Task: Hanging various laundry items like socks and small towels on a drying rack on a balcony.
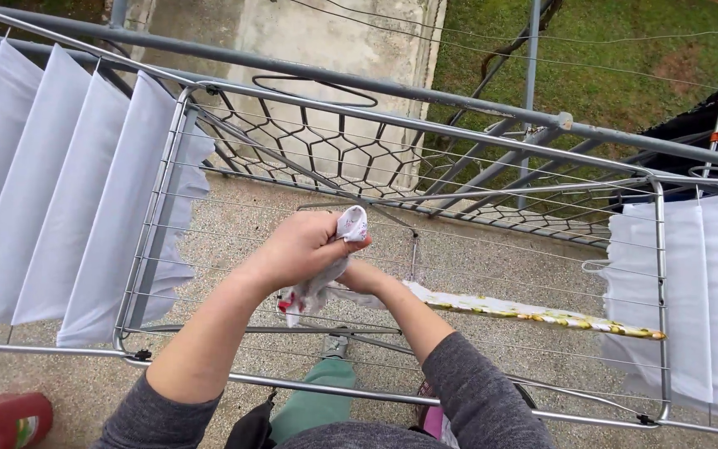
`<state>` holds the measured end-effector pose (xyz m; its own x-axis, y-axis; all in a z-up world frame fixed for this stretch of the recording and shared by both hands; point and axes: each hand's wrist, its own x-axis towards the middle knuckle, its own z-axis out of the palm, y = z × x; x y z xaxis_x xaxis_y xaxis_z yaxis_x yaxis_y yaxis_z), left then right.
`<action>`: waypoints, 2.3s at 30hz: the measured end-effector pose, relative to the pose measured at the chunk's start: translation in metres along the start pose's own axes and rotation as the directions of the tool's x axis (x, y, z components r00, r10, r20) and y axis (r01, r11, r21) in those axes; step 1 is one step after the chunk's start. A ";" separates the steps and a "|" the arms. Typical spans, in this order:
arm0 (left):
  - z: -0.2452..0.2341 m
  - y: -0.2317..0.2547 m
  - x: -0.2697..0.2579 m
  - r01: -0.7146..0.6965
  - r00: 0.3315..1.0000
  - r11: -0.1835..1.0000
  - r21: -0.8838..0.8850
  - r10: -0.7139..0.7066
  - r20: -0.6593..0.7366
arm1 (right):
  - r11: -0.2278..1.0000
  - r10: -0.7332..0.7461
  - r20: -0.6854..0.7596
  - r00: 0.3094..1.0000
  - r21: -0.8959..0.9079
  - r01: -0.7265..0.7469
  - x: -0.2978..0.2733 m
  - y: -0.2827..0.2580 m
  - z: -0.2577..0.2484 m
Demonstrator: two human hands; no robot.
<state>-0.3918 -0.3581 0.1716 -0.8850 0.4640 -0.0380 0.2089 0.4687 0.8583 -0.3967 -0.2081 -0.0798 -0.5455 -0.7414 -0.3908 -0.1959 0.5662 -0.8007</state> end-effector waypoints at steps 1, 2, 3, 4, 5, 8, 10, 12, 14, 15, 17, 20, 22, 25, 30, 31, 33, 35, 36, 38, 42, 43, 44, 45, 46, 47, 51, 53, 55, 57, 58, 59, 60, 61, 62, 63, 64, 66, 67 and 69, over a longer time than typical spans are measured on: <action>-0.002 -0.006 0.002 -0.001 1.000 1.000 0.002 0.001 -0.003 | 1.000 -0.002 -0.001 1.000 -0.003 0.002 -0.007 0.007 -0.011; -0.004 -0.011 0.002 0.056 0.998 0.998 0.035 -0.057 0.025 | 0.992 -0.034 0.023 0.999 0.122 0.031 -0.015 0.013 -0.022; -0.005 -0.017 0.002 0.115 0.992 0.991 0.069 -0.119 0.051 | 0.967 -0.067 0.044 0.997 0.247 0.054 -0.023 0.019 -0.031; -0.001 -0.026 0.002 0.117 0.992 0.991 0.069 -0.120 0.048 | 0.967 -0.069 0.046 0.997 0.247 0.055 -0.040 -0.016 -0.051; 0.003 -0.036 0.003 0.116 0.989 0.980 0.162 -0.129 0.068 | 0.934 -0.161 -0.057 0.985 0.313 0.171 -0.056 -0.051 -0.073; 0.003 -0.022 -0.001 0.141 0.983 0.964 0.225 -0.164 0.085 | 0.933 -0.197 -0.249 0.948 0.249 0.260 -0.074 -0.086 -0.095; -0.011 -0.002 -0.009 0.166 0.980 0.965 0.204 -0.185 0.077 | 0.966 -0.172 -0.340 0.924 0.125 0.226 -0.080 -0.090 -0.103; -0.029 0.014 -0.021 0.209 0.976 0.958 0.195 -0.217 0.020 | 0.955 -0.061 -0.511 0.857 0.221 0.200 -0.091 -0.094 -0.116; -0.056 -0.007 -0.032 0.314 0.949 0.919 0.240 -0.304 -0.078 | 0.901 0.003 -0.572 0.820 0.357 0.246 -0.122 -0.089 -0.129; -0.070 -0.018 -0.037 0.412 0.910 0.869 0.274 -0.376 -0.174 | 0.826 0.081 -0.621 0.779 0.480 0.296 -0.136 -0.086 -0.137; -0.093 -0.030 -0.052 0.479 0.878 0.804 0.351 -0.443 -0.183 | 0.780 0.169 -0.668 0.725 0.541 0.316 -0.155 -0.062 -0.143; -0.111 -0.065 -0.070 0.515 0.840 0.670 0.535 -0.520 -0.156 | 0.794 0.259 -0.745 0.615 0.526 0.303 -0.173 -0.015 -0.147; -0.111 -0.133 -0.079 0.483 0.830 0.602 0.635 -0.546 -0.115 | 0.850 0.256 -0.781 0.570 0.463 0.252 -0.182 -0.014 -0.145; -0.116 -0.238 -0.095 0.319 0.878 0.330 0.889 -0.455 -0.146 | 0.902 0.219 -0.763 0.608 0.397 0.173 -0.193 -0.042 -0.149; -0.151 -0.215 -0.099 0.522 0.783 0.351 0.778 -0.559 -0.273 | 0.765 0.401 -0.606 0.687 0.634 0.113 -0.237 0.031 -0.156; -0.151 -0.211 -0.099 0.526 0.779 0.349 0.776 -0.564 -0.275 | 0.764 0.400 -0.602 0.691 0.635 0.111 -0.243 0.036 -0.155; -0.150 -0.205 -0.098 0.730 0.683 0.619 0.290 -0.665 -0.303 | 0.802 0.473 -0.634 0.612 0.597 -0.002 -0.254 0.046 -0.153; -0.134 -0.224 -0.100 0.652 0.708 0.752 -0.098 -0.650 -0.276 | 0.810 0.447 -0.673 0.589 0.584 0.053 -0.252 0.037 -0.144; -0.126 -0.233 -0.100 0.460 0.740 0.752 -0.472 -0.619 -0.264 | 0.816 0.423 -0.713 0.560 0.568 0.107 -0.252 0.033 -0.140; -0.130 -0.193 -0.077 0.322 0.752 0.750 -0.578 -0.574 -0.326 | 0.779 0.431 -0.729 0.532 0.598 0.188 -0.246 0.022 -0.155; -0.154 -0.157 -0.032 -0.060 0.749 0.829 -0.556 -0.331 -0.574 | 0.722 0.348 -0.828 0.439 0.536 0.439 -0.231 -0.024 -0.188; -0.152 -0.153 -0.028 -0.059 0.748 0.830 -0.555 -0.332 -0.575 | 0.721 0.348 -0.828 0.441 0.536 0.439 -0.222 -0.028 -0.187; -0.151 -0.150 -0.024 -0.098 0.756 0.850 -0.518 -0.275 -0.594 | 0.753 0.257 -0.879 0.401 0.442 0.488 -0.213 -0.032 -0.187; -0.148 -0.146 -0.019 -0.138 0.764 0.865 -0.482 -0.217 -0.608 | 0.776 0.164 -0.921 0.354 0.342 0.530 -0.205 -0.036 -0.187; -0.132 -0.161 -0.023 -0.138 0.764 0.865 -0.483 -0.217 -0.607 | 0.776 0.165 -0.920 0.354 0.343 0.529 -0.199 -0.029 -0.172; -0.117 -0.174 -0.025 -0.063 0.774 0.869 -0.491 -0.268 -0.574 | 0.814 0.172 -0.892 0.418 0.367 0.449 -0.193 -0.023 -0.159; -0.056 -0.197 -0.061 0.372 0.843 0.835 -0.405 -0.487 -0.231 | 0.932 0.287 -0.671 0.684 0.359 -0.039 -0.175 0.074 -0.092; -0.032 -0.243 -0.068 0.436 0.875 0.888 -0.148 -0.456 -0.160 | 0.947 0.322 -0.567 0.759 0.201 -0.251 -0.160 0.104 -0.078; -0.014 -0.266 -0.064 0.449 0.893 0.885 0.120 -0.443 -0.077 | 0.904 0.384 -0.453 0.804 0.008 -0.428 -0.146 0.105 -0.076; -0.003 -0.266 -0.053 0.322 0.913 0.824 0.467 -0.401 0.077 | 0.897 0.290 -0.295 0.910 -0.247 -0.366 -0.134 0.076 -0.084; 0.001 -0.268 -0.048 0.324 0.912 0.824 0.465 -0.403 0.077 | 0.898 0.290 -0.293 0.911 -0.247 -0.365 -0.131 0.067 -0.084; 0.004 -0.270 -0.042 0.359 0.869 0.771 0.526 -0.482 0.113 | 0.882 0.326 -0.226 0.918 -0.278 -0.381 -0.128 0.057 -0.085; 0.007 -0.272 -0.036 0.386 0.817 0.712 0.586 -0.559 0.142 | 0.865 0.362 -0.159 0.919 -0.310 -0.394 -0.126 0.047 -0.085; 0.007 -0.276 -0.027 0.383 0.818 0.713 0.587 -0.557 0.143 | 0.865 0.362 -0.162 0.918 -0.309 -0.396 -0.122 0.047 -0.085; 0.006 -0.280 -0.017 0.450 0.718 0.646 0.616 -0.672 0.180 | 0.851 0.446 -0.110 0.888 -0.255 -0.459 -0.117 0.048 -0.085; 0.006 -0.285 -0.008 0.507 0.599 0.569 0.647 -0.773 0.210 | 0.828 0.524 -0.051 0.850 -0.205 -0.523 -0.113 0.049 -0.084; 0.006 -0.292 -0.005 0.507 0.599 0.570 0.647 -0.773 0.211 | 0.827 0.525 -0.050 0.849 -0.205 -0.524 -0.110 0.057 -0.084; 0.008 -0.307 -0.001 0.580 0.540 0.525 0.623 -0.820 0.188 | 0.784 0.602 0.000 0.799 -0.191 -0.591 -0.105 0.073 -0.081; -0.005 -0.286 -0.002 0.578 0.540 0.526 0.624 -0.820 0.191 | 0.783 0.604 0.000 0.797 -0.189 -0.593 -0.107 0.073 -0.083; -0.030 -0.241 -0.004 0.556 0.629 0.670 0.492 -0.726 0.277 | 0.783 0.605 -0.045 0.795 -0.148 -0.605 -0.111 0.072 -0.087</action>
<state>-0.4509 -0.4956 -0.0198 -0.5932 0.1600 -0.7890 -0.1476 0.9418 0.3020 -0.4208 -0.0538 -0.0543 -0.5889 -0.2301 -0.7747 0.0562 0.9446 -0.3233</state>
